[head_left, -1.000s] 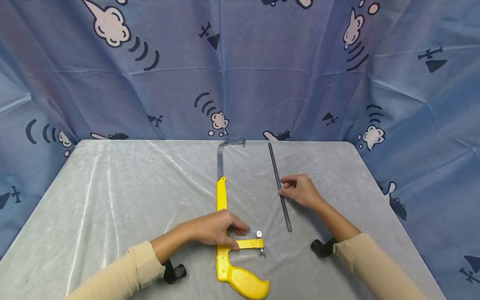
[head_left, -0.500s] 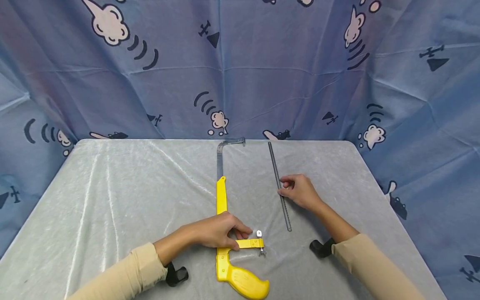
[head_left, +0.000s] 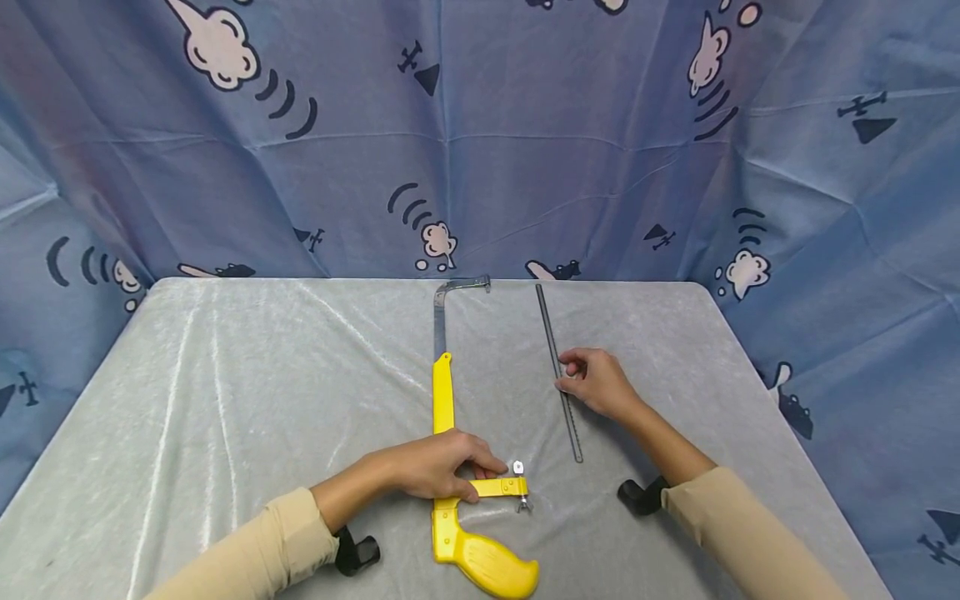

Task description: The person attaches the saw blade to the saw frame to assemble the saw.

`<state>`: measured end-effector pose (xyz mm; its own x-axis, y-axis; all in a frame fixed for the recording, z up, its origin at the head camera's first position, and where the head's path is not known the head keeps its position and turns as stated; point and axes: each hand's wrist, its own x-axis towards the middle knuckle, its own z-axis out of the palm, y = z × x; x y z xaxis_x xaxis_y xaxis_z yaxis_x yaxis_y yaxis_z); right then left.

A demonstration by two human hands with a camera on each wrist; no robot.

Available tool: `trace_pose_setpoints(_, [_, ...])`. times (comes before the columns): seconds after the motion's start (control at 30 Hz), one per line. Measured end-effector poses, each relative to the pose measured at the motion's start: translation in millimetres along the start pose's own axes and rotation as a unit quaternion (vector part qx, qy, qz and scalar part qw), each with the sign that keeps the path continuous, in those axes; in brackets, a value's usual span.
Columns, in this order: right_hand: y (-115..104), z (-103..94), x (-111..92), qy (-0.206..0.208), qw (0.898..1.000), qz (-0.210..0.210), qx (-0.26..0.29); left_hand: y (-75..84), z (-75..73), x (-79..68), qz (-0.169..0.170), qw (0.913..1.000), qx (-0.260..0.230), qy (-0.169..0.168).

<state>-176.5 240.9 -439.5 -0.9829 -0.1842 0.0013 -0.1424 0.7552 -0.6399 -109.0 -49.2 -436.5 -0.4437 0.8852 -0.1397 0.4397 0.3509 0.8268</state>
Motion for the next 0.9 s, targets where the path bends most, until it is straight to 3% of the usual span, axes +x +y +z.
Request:
trace_pose_setpoints(0.47, [-3,0.5,0,-0.008,1.000,0.008,0.005,-6.2,1.1,0.2,0.018,0.9991,-0.039,0.000])
trace_pose_setpoints(0.73, [-5,0.6,1,-0.013,1.000,0.008,0.010,-0.8,1.0,1.9,-0.016,0.9986,-0.050,0.001])
trace_pose_setpoints(0.9, [-8,0.5,3,-0.022,1.000,0.017,0.007,4.8,-0.1,2.7,-0.031,0.9994,-0.014,0.000])
